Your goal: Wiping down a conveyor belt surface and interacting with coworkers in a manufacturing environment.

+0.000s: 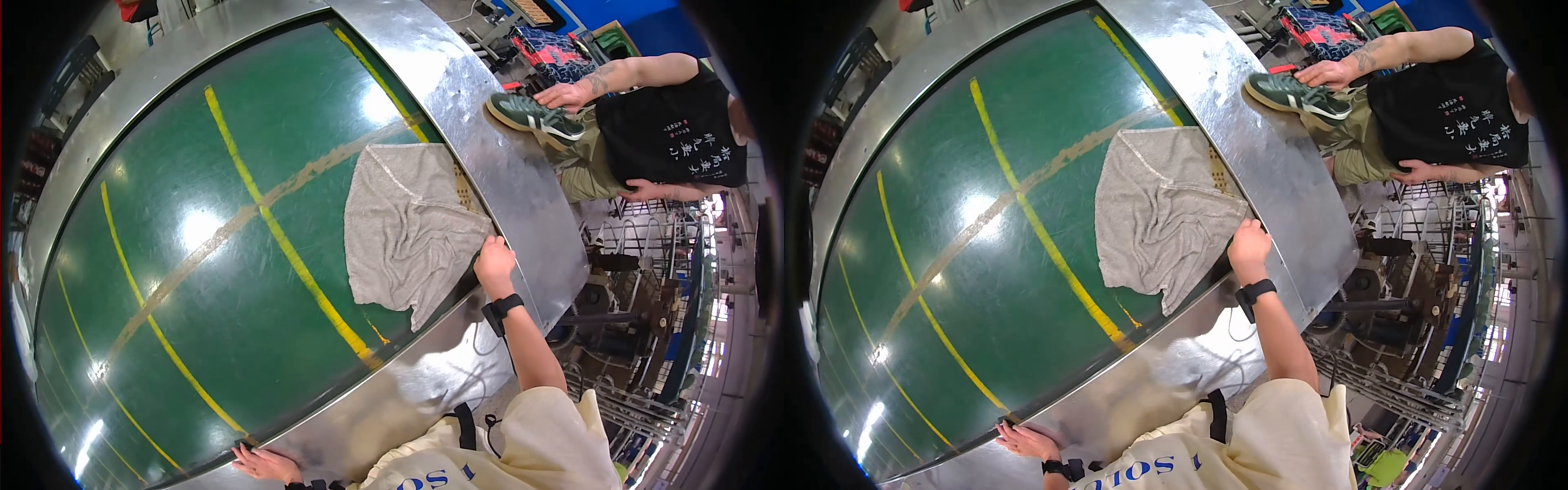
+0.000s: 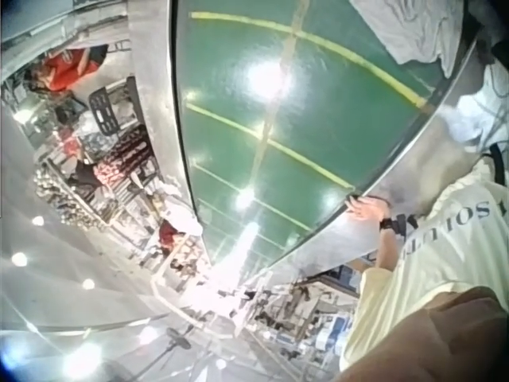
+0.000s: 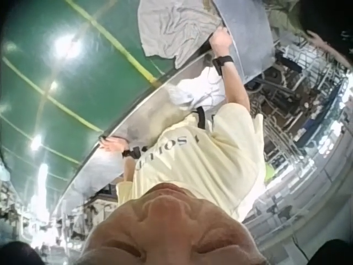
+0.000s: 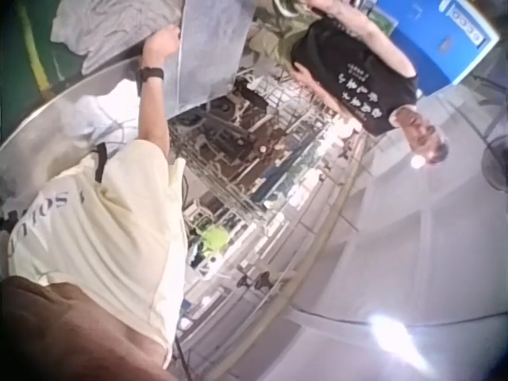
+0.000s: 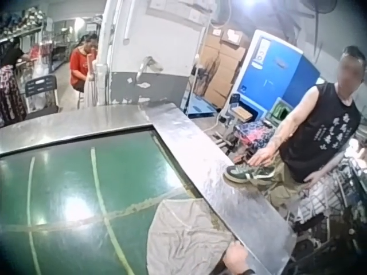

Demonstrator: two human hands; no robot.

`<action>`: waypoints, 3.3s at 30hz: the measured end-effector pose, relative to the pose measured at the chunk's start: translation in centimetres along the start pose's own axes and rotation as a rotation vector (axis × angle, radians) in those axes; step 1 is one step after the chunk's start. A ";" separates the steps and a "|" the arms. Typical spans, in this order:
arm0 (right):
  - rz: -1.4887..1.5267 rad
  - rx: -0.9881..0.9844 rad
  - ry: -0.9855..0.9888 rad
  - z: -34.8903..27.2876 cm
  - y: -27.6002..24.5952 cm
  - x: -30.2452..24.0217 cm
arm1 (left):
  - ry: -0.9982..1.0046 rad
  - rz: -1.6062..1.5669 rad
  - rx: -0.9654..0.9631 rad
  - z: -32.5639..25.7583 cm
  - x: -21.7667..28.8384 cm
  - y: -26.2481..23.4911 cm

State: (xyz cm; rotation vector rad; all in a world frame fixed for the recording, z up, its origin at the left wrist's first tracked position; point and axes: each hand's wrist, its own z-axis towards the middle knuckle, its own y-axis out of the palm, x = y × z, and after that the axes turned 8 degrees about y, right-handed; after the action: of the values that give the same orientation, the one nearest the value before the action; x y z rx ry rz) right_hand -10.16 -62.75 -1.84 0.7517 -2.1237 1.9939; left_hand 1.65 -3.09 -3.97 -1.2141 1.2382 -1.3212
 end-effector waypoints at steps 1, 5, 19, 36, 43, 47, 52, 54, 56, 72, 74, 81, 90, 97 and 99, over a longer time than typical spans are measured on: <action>0.015 0.002 -0.009 0.4 0.6 -1.1 | -0.020 0.025 0.017 0.2 -0.3 -0.3; 0.011 0.024 0.055 1.5 0.9 -0.6 | -0.031 0.004 -0.004 0.0 -0.3 0.4; 0.937 0.195 -0.103 0.6 2.0 1.1 | 0.035 0.000 0.079 1.3 6.2 -3.4; 1.042 0.088 -0.874 -7.6 -15.3 -17.6 | -0.026 0.082 0.039 -0.4 1.7 1.3; 0.594 0.378 -0.426 -0.8 -13.5 -13.3 | -0.075 0.017 0.060 -0.3 3.2 0.7; 0.859 0.289 -0.694 -7.6 -11.1 -17.7 | -0.155 0.026 0.046 -0.1 2.8 0.1; 0.566 0.165 -0.996 -15.0 -8.5 -26.3 | -0.117 0.012 -0.039 0.2 4.9 -0.6; 0.670 0.230 -1.234 -15.9 -9.2 -29.4 | -0.130 -0.003 -0.009 0.4 4.9 -0.7; 0.753 0.186 -1.540 -18.9 -10.7 -32.9 | -0.127 -0.034 -0.017 -0.1 5.0 -1.0; 0.686 0.262 -1.382 -7.3 -21.9 -49.3 | -0.087 0.011 -0.007 0.1 7.6 -3.4; 0.639 0.283 -1.063 5.3 -20.3 -48.2 | -0.097 -0.017 -0.046 0.7 9.0 -3.5; 0.730 0.263 -0.330 24.1 -13.3 -27.5 | -0.094 -0.002 0.022 1.2 7.2 -4.1; 0.085 0.287 -0.586 3.1 -4.4 -12.2 | -0.156 -0.092 0.067 0.3 0.1 -3.6; 0.221 0.200 -0.628 -8.7 6.3 -10.2 | -0.201 -0.097 0.071 -0.8 -0.3 -3.0; 0.344 0.205 -0.632 -14.7 2.2 -12.0 | -0.208 -0.097 0.103 -0.6 -0.3 -2.9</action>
State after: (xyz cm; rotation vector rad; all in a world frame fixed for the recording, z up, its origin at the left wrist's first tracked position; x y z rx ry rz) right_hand -4.22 -45.43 -7.15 1.2666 -2.5437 2.4216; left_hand 1.10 -2.59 -1.05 -1.3149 0.9627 -1.2762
